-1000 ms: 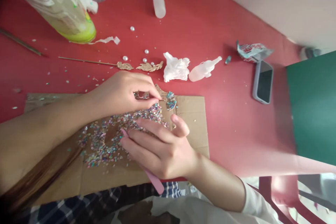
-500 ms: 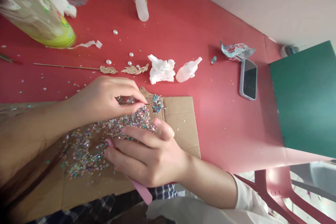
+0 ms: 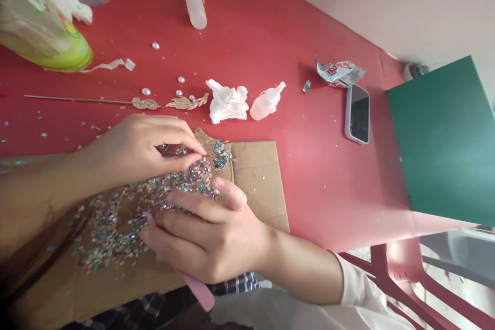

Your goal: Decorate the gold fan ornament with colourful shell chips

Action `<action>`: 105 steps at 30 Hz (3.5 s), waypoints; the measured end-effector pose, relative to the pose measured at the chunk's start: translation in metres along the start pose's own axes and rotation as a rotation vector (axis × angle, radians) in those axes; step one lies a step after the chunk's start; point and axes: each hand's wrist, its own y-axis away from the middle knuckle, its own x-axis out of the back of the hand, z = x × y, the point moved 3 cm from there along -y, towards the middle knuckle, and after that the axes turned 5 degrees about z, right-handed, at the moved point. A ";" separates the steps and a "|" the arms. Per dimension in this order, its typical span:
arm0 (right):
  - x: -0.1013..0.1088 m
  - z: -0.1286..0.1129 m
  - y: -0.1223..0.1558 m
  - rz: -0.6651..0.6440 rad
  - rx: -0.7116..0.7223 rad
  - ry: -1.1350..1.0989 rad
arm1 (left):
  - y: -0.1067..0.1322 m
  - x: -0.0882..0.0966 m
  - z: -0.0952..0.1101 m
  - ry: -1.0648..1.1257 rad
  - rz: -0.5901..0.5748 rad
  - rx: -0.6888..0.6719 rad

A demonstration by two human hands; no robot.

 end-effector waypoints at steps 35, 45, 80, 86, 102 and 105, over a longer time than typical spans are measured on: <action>0.010 0.017 -0.004 0.044 -0.267 -0.278 | 0.000 0.000 -0.001 0.035 -0.030 0.014; -0.002 0.012 -0.002 -0.083 -0.295 -0.344 | -0.002 0.002 0.000 0.095 0.123 0.062; -0.035 0.026 -0.030 -0.028 -0.495 -0.141 | -0.010 0.014 -0.022 0.775 0.130 0.355; -0.035 0.019 -0.035 -0.114 -0.369 -0.224 | -0.011 0.013 -0.027 1.043 0.153 0.359; -0.037 0.024 -0.030 -0.087 -0.359 -0.079 | -0.008 0.021 -0.025 1.134 0.069 0.346; -0.038 0.023 -0.028 -0.134 -0.307 -0.091 | -0.007 0.023 -0.027 1.159 0.042 0.353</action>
